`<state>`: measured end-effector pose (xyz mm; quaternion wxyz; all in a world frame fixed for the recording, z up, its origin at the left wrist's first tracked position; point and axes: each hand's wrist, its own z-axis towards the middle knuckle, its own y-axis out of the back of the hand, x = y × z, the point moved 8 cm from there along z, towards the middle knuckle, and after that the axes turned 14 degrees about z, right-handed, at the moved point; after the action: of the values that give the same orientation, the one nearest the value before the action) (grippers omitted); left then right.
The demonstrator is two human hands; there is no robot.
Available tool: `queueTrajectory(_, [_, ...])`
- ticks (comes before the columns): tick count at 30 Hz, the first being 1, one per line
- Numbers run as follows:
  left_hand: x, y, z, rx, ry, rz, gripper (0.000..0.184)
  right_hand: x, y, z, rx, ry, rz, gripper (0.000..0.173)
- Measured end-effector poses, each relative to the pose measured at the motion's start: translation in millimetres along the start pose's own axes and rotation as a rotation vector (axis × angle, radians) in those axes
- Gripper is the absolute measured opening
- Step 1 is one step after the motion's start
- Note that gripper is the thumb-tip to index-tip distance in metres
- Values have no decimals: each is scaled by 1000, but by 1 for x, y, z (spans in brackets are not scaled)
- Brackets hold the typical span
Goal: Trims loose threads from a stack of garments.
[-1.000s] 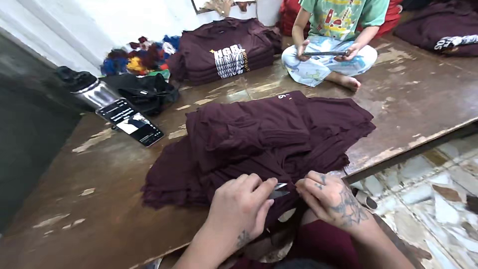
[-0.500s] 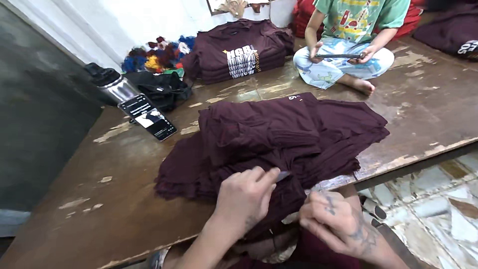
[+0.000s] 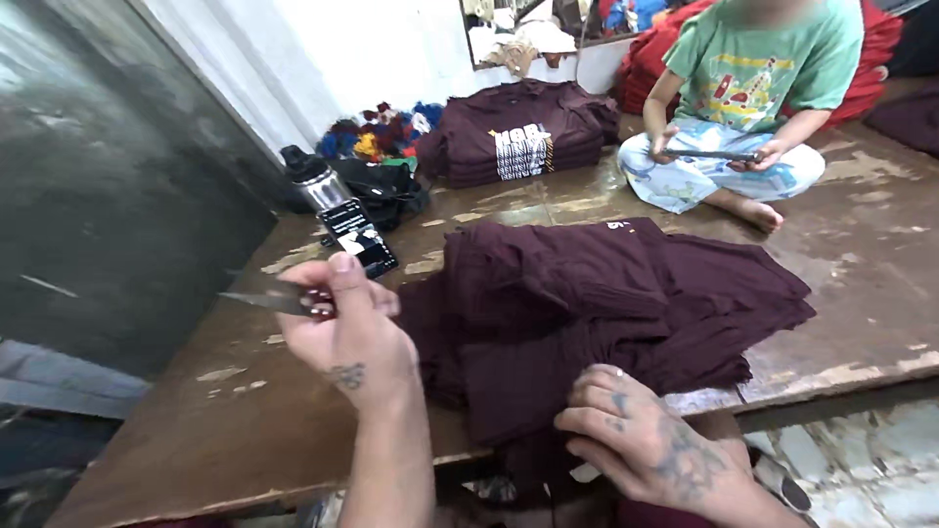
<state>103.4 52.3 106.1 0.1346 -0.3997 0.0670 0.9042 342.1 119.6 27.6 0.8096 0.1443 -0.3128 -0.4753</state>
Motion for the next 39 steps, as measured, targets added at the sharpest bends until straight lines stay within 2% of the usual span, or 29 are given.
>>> queueTrajectory(1, [-12, -8, -1, 9, -64, -78, 8, -3, -5, 11, 24, 17, -27, 20])
queueTrajectory(2, [-22, -21, -9, 120, -133, -93, 4, -7, -7, 19, 43, 9, -68, 21])
queueTrajectory(3, [-28, -34, -18, 236, -170, -75, 10, -11, -7, 23, 47, -9, -106, 22])
queueTrajectory(5, [-24, -46, -24, 350, -110, -49, 19, -22, -4, 24, 42, -60, -163, 25])
queueTrajectory(8, [2, -33, -26, 306, 51, -88, 23, -38, -4, 12, 34, -129, -211, 32])
queueTrajectory(10, [15, -21, -33, 290, 69, -123, 25, -38, -2, 6, 8, -117, -239, 29])
queueTrajectory(13, [28, -5, -44, 277, 60, -156, 24, -22, -3, 5, -6, -4, -207, 26])
queueTrajectory(15, [35, 3, -52, 261, 89, -163, 24, -12, -24, 11, 95, 84, -123, 26])
queueTrajectory(17, [37, 2, -63, 285, 128, -146, 24, -17, -49, 29, 239, 63, -109, 19])
queueTrajectory(18, [35, 0, -68, 306, 137, -143, 24, -27, -53, 48, 265, 2, -115, 19])
queueTrajectory(21, [31, -10, -86, 402, 72, -161, 27, -95, -40, 106, 248, -320, -165, 48])
queueTrajectory(24, [34, -20, -106, 562, 8, -122, 36, -173, -50, 110, 519, -852, -81, 75])
queueTrajectory(26, [41, -27, -117, 703, -6, -36, 38, -184, -61, 110, 636, -969, -75, 82])
queueTrajectory(28, [51, -31, -125, 751, -40, 27, 39, -176, -53, 116, 620, -950, -133, 80])
queueTrajectory(31, [55, -30, -126, 708, -36, -26, 40, -189, -57, 102, 535, -907, -140, 75])
queueTrajectory(33, [59, -27, -125, 709, 63, -113, 38, -201, -67, 86, 567, -972, -80, 76])
queueTrajectory(35, [67, -13, -113, 666, 247, -134, 29, -200, -60, 84, 495, -922, -55, 75])
queueTrajectory(37, [83, 20, -86, 539, 370, 107, 30, -174, -38, 75, 236, -650, -97, 73])
queueTrajectory(39, [117, 63, -59, 453, 419, 434, 35, -117, -11, 52, -42, -314, -100, 71])
